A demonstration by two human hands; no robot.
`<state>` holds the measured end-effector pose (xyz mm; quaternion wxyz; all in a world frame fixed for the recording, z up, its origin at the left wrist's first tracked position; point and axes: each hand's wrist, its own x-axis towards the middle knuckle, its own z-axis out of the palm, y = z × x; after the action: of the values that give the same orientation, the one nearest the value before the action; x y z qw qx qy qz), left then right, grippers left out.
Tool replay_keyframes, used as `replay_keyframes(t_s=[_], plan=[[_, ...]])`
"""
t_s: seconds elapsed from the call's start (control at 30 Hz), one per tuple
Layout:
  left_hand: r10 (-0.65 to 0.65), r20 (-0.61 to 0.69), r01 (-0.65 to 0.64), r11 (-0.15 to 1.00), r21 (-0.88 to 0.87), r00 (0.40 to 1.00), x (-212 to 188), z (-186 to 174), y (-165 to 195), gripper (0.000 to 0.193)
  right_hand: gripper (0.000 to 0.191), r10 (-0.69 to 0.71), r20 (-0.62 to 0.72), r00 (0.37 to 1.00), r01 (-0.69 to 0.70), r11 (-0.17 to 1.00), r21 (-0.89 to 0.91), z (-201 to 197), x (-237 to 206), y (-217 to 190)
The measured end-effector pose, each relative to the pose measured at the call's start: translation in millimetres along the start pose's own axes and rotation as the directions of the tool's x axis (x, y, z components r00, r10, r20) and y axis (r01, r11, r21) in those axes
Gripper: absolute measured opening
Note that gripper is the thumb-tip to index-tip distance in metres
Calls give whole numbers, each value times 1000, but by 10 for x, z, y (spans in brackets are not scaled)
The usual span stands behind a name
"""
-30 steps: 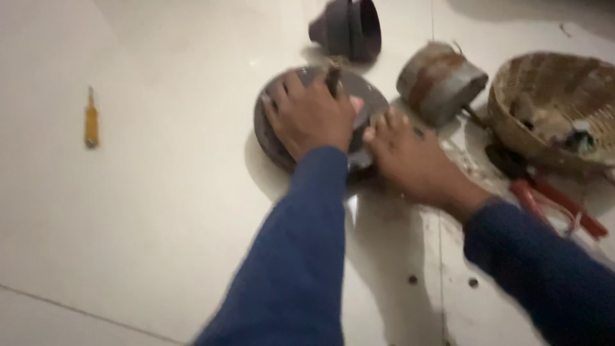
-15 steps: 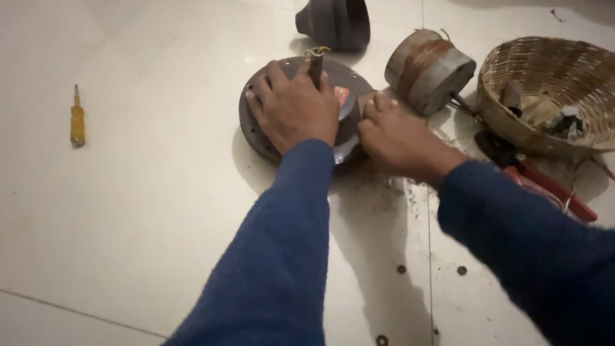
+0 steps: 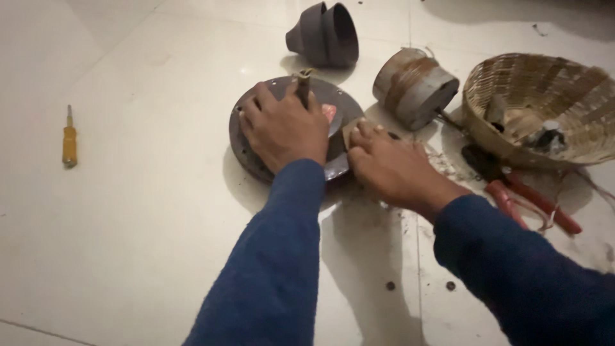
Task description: The person kneels on a tiled floor and works on a round metal disc. They first rotate the disc using a long metal rod, then repeatedly rub and sand the disc's surface with a small abrasive block, steadying the disc with the other hand.
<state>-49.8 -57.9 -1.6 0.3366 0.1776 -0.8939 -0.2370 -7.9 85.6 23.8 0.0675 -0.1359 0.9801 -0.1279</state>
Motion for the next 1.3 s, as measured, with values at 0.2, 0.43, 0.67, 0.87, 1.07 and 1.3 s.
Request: replay_keyframes(t_s=[0.2,0.43,0.67,0.87,1.07,1.3], plan=[[80,-39,-81,996,-26,996,24,-48,-25,33,83,-31,-116,993,27,999,-39,225,-170,-22],[40,-12,-40,999,2,999,11,-53,-6,32,90,45,17,999,-43,995,-93,85,-138,-64],[23,1,-23,1000,8,1000,-12,-85,6,32,96,48,38,998,-43,992,-119,3,-149,-119],[20,-9,-20,1000,-16,1000,-14,-109,8,33,100,36,34,999,-32,993,-116,20,-143,-104],[6,21,-6,1000,-19,1000,-18,-119,15,34,99,65,35,997,-61,992,-113,9,-106,-102],[-62,-50,60,997,-48,997,-79,-108,91,33,90,40,93,995,-37,999,-39,-72,107,128]])
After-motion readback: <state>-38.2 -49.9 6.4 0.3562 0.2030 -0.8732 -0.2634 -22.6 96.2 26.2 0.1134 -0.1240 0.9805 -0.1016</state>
